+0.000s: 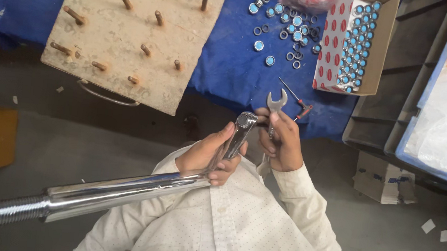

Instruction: The person uses a wrench and a screwdriver to assemble metal parts. They pick up components from a table, tighten them with the tools, and place the finished pieces into a rack.

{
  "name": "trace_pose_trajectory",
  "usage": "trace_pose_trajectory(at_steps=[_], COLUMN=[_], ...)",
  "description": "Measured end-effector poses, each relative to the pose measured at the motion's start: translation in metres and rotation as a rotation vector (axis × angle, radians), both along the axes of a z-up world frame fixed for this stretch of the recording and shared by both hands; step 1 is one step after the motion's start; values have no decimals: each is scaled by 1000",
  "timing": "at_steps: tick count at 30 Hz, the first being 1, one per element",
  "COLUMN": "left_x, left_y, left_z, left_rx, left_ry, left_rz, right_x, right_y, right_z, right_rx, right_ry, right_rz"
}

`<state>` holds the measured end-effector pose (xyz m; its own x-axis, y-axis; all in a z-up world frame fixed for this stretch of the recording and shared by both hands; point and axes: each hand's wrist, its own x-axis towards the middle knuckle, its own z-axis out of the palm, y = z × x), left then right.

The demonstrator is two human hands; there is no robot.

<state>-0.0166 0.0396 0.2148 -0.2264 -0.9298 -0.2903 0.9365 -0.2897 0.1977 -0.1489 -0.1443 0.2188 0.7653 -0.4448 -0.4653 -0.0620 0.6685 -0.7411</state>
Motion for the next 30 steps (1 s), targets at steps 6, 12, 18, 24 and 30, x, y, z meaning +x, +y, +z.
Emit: trace_pose_trajectory(at_steps=[6, 12, 18, 24, 30], left_x=[-9, -17, -18, -21, -20], left_y=[2, 10, 16, 18, 23], left_z=[5, 8, 9, 6, 8], left_rx=[-36, -139, -208, -287, -229], left_ry=[87, 298, 350, 496, 558], left_rz=[-59, -18, 26, -12, -68], right_x=[13, 16, 15, 22, 25], right_y=[13, 20, 22, 13, 22], right_z=[31, 35, 27, 17, 13], right_rx=[8, 31, 56, -29, 99], right_ry=[-111, -148, -266, -350, -482], right_rz=[176, 194, 250, 448, 447])
